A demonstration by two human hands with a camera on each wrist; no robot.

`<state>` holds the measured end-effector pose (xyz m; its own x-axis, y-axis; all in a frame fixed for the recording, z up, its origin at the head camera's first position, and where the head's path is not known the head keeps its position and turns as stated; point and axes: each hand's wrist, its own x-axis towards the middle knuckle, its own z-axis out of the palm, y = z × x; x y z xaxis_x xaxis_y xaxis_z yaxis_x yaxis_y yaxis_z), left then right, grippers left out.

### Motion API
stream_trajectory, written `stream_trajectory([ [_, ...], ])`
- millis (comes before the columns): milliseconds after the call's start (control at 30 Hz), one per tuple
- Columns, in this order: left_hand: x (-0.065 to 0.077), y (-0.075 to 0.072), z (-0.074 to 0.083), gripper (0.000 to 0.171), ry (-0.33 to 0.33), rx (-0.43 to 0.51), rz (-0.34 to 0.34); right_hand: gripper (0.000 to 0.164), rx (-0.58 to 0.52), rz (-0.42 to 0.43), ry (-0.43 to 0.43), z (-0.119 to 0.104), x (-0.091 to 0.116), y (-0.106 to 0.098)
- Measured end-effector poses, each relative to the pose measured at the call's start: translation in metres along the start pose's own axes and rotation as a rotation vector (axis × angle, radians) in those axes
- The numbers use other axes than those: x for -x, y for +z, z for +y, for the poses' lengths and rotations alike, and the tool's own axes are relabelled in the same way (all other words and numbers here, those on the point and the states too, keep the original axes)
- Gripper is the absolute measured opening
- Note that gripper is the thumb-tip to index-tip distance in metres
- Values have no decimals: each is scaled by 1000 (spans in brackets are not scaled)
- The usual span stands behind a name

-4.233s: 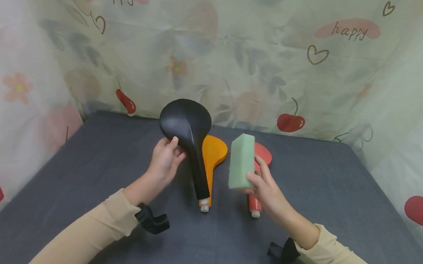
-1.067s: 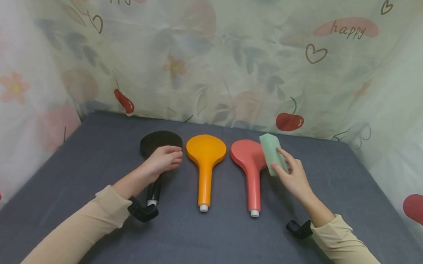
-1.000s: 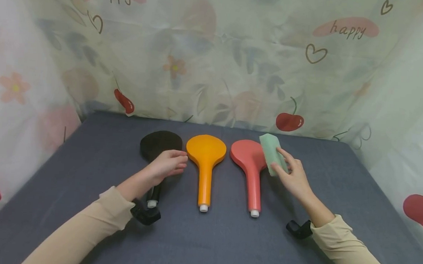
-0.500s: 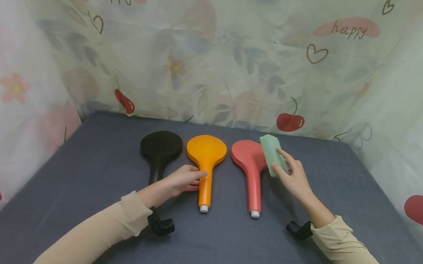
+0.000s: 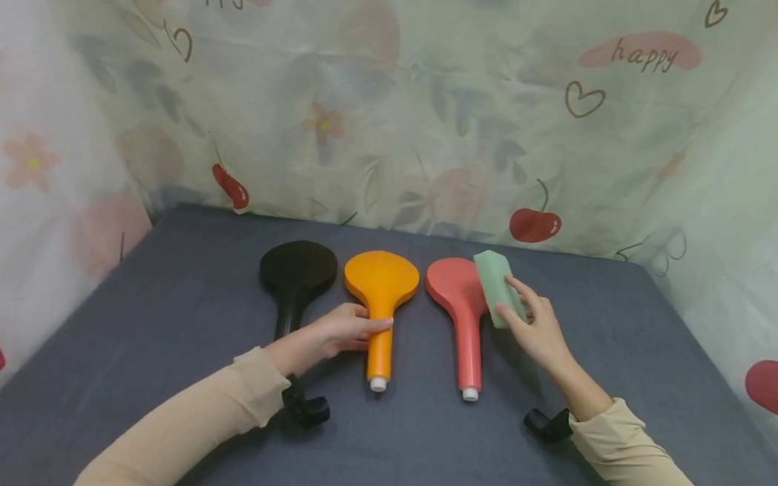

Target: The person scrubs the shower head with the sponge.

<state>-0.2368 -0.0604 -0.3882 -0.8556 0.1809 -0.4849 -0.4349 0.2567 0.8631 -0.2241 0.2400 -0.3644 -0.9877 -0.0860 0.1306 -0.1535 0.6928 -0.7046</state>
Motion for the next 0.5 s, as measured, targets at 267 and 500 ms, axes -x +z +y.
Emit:
stream_trajectory([
  [267,4,2,-6,47,19,86,-9,58,0,-8,5,-4,0,-1],
  [500,17,8,-8,46,177,61,8,57,-14,-7,-52,-13,0,5],
])
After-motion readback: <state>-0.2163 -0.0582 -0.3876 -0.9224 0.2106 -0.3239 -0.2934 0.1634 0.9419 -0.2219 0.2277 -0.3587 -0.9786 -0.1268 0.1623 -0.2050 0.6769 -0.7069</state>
